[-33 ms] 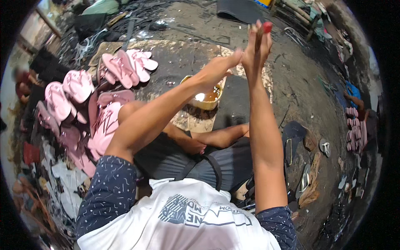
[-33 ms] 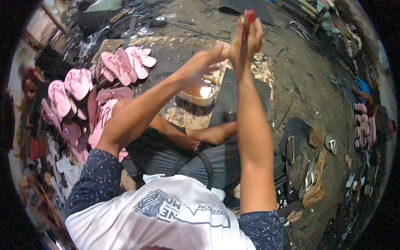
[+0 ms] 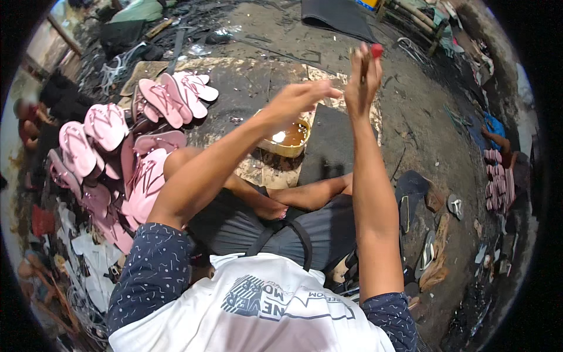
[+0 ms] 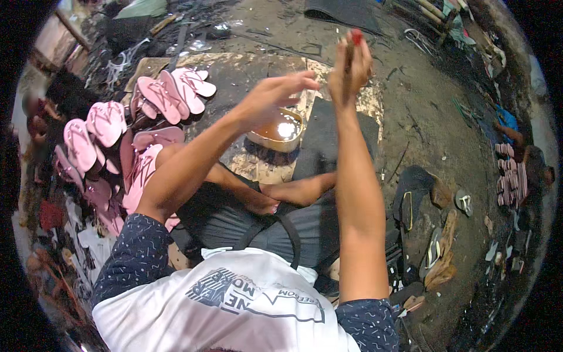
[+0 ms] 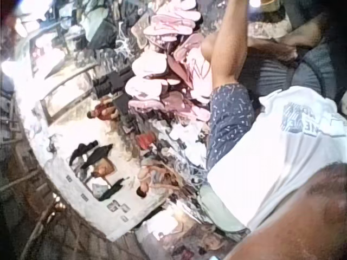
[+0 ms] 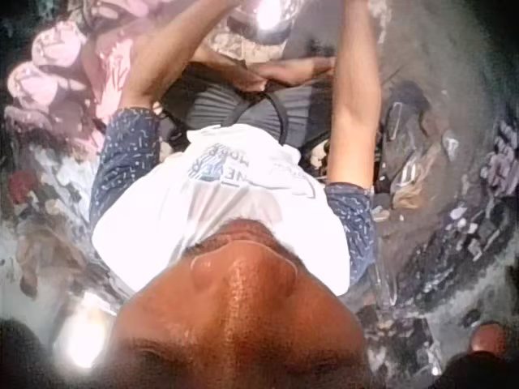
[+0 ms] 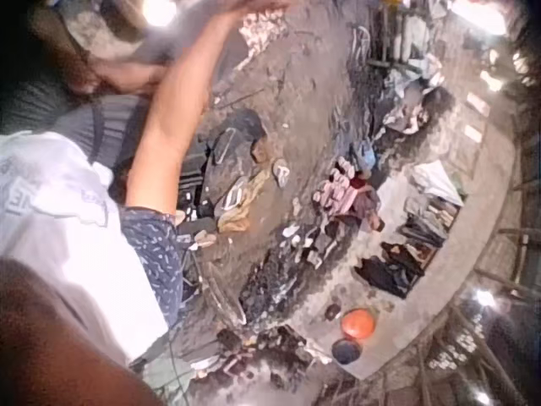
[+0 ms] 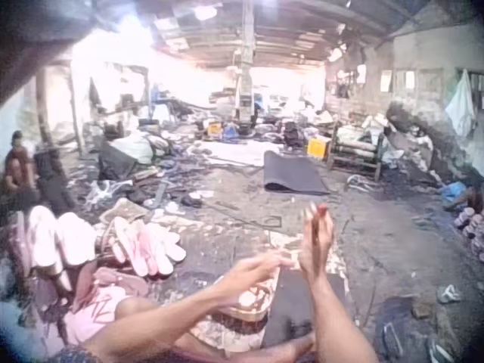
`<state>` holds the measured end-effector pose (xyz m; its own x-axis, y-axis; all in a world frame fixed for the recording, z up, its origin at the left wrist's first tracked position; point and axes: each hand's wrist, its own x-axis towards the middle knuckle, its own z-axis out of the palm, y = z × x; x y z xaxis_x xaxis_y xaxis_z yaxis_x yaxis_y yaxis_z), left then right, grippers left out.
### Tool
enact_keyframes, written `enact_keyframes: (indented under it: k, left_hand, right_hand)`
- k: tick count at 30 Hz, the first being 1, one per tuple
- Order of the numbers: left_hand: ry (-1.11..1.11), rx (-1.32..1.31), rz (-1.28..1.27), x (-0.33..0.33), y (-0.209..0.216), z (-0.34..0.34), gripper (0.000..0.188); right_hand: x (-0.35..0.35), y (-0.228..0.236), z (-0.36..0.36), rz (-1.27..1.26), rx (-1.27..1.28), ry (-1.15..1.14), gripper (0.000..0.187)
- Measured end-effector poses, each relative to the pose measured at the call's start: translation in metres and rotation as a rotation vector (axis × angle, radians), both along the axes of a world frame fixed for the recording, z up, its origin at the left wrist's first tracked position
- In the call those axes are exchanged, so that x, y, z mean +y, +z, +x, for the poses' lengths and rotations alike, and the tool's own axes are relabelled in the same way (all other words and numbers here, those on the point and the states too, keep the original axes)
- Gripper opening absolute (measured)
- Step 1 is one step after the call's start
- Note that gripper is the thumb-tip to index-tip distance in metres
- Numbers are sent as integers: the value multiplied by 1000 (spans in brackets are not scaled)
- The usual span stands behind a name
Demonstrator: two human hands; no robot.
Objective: The person sits on the floor and applies a brown liquid to the soles of flip-flops using a brush. They pick up each sandal, coat the sole, and place it down, repeating the process for multiple items.
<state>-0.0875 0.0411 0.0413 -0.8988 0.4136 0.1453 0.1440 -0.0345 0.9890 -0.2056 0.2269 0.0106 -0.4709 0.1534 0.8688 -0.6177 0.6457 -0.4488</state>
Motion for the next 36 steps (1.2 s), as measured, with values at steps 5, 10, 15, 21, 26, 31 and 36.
enact_keyframes:
  k: [5, 10, 15, 21, 26, 31, 36]
  left_hand:
    - [725, -102, 160, -91, -91, -50, 74]
    - [600, -702, 12, -84, -210, -31, 90]
    - [562, -653, 30, -79, -234, -4, 89]
    - [997, -145, -143, -103, -184, 35, 37]
    - [1078, 189, -139, -193, -56, 71, 22]
    - [1217, 28, -170, -211, -48, 118, 42]
    - [892, -40, 177, -206, -38, 100, 70]
  right_hand:
    - [35, -124, 34, -1074, -925, 488, 45]
    - [7, -176, 82, -1418, -1373, 617, 49]
    - [1, -180, 56, -1415, -1325, 868, 44]
    - [37, -152, 58, -1305, -1337, 741, 51]
    - [69, -137, 39, -1424, -1160, 839, 69]
    - [66, -106, 16, -1474, -1009, 1072, 50]
    - [142, -100, -41, -822, -905, 748, 44]
